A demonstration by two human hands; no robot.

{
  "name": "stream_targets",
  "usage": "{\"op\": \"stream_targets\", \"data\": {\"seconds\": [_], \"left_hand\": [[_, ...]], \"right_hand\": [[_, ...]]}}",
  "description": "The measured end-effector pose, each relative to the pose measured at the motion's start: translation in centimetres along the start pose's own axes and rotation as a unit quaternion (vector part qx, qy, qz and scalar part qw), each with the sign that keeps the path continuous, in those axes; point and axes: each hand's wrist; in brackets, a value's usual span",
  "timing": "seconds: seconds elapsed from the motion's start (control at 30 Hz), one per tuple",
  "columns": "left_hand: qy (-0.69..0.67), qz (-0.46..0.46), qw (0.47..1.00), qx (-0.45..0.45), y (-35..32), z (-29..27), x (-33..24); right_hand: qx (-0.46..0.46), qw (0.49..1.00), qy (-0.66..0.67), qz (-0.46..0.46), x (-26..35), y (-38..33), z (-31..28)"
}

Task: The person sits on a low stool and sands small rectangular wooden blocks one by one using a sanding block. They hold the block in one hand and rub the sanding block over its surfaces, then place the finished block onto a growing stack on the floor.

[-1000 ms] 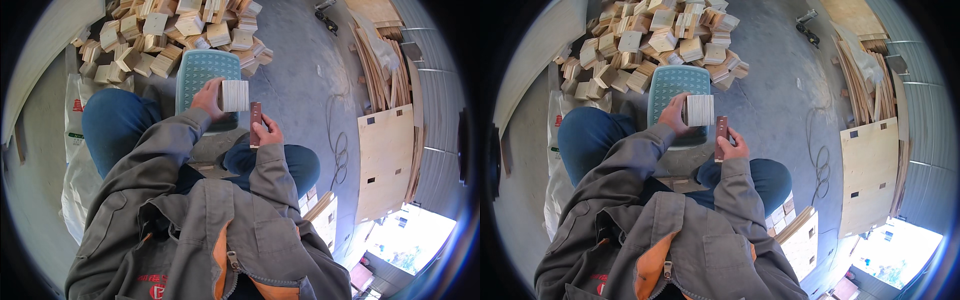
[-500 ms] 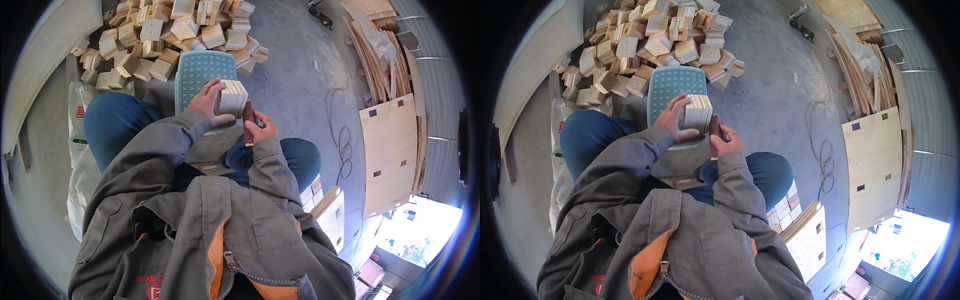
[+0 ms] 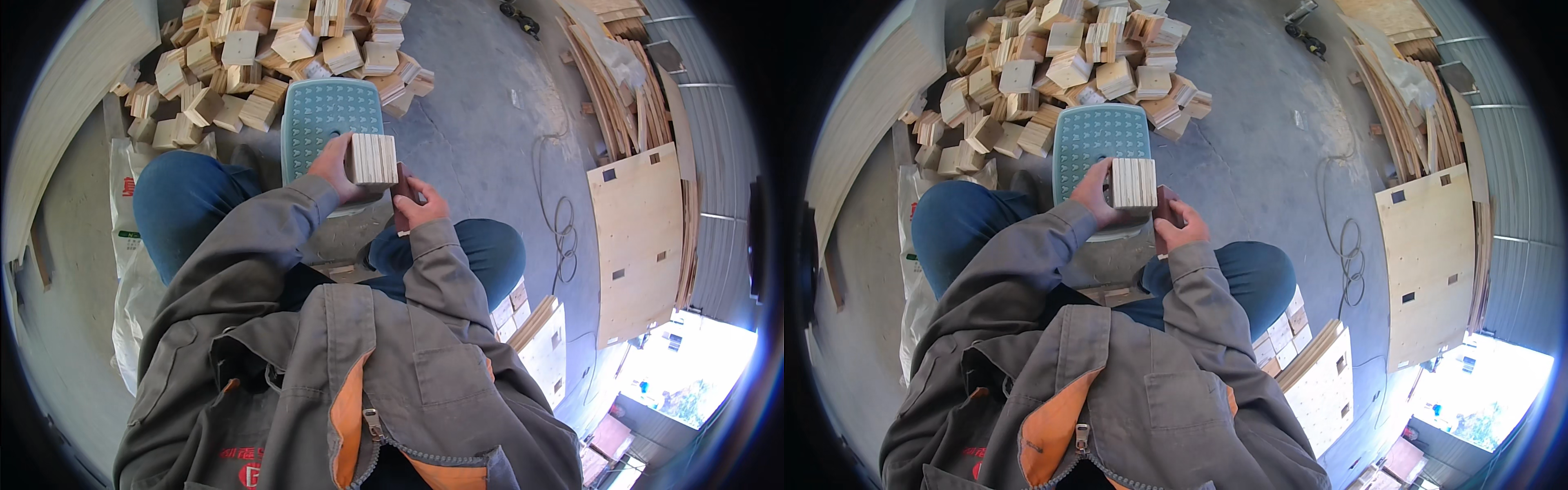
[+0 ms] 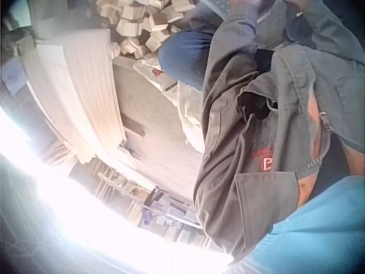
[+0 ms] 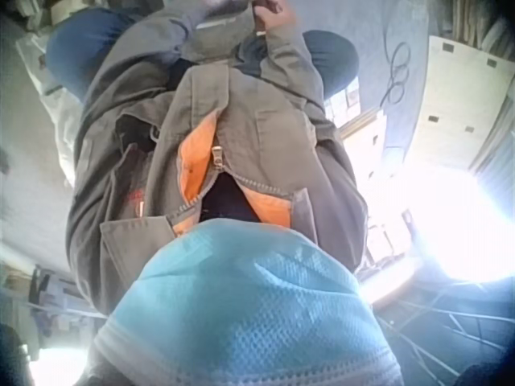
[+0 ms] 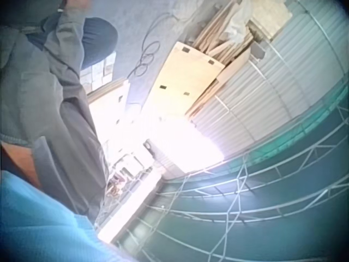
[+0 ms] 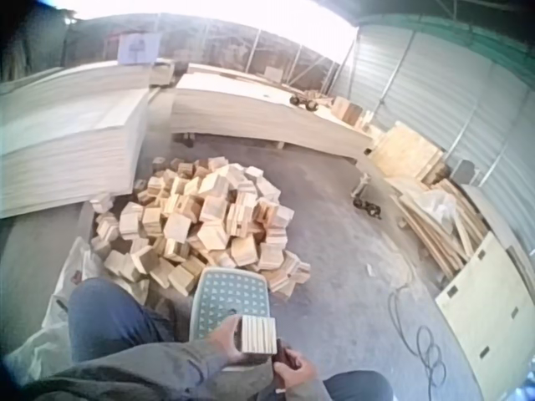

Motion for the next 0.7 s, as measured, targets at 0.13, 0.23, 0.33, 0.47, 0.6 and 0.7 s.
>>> {"op": "stream_targets", "data": {"seconds": [0.13, 0.23, 0.33, 0.47, 0.6, 0.7], "left_hand": [[0.076, 0.002, 0.995, -0.071, 0.3, -0.2, 2.2], [0.063, -0.057, 0.996, -0.027, 1.0, -0.7, 0.9], [0.008, -0.050, 0.998, -0.033, 1.1, -0.4, 2.4], [0.024, -0.025, 0.998, -0.049, 1.1, -0.1, 2.9], [0.051, -0.016, 0.997, -0.052, 1.1, -0.1, 2.3], [0.046, -0.032, 0.997, -0.048, 1.2, 0.0, 2.1]], "right_hand": [[-0.031, 0.999, -0.003, -0.025, -0.8, 0.6, 0.5], [-0.103, 0.984, -0.067, -0.131, -0.2, 0.0, 0.4], [-0.125, 0.968, -0.064, -0.208, 2.6, -1.2, 1.2], [-0.146, 0.928, -0.158, -0.303, 4.2, -1.8, 2.2], [-0.157, 0.900, -0.248, -0.321, 5.2, -2.0, 2.8], [-0.161, 0.899, -0.264, -0.311, 6.1, -1.3, 3.2]]}}
Point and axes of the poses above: each hand's wrist, its own y-axis towards the middle knuckle, its own z-axis out of the palm, x = y × z, and after that the axes turned 7 degrees about z, right-handed
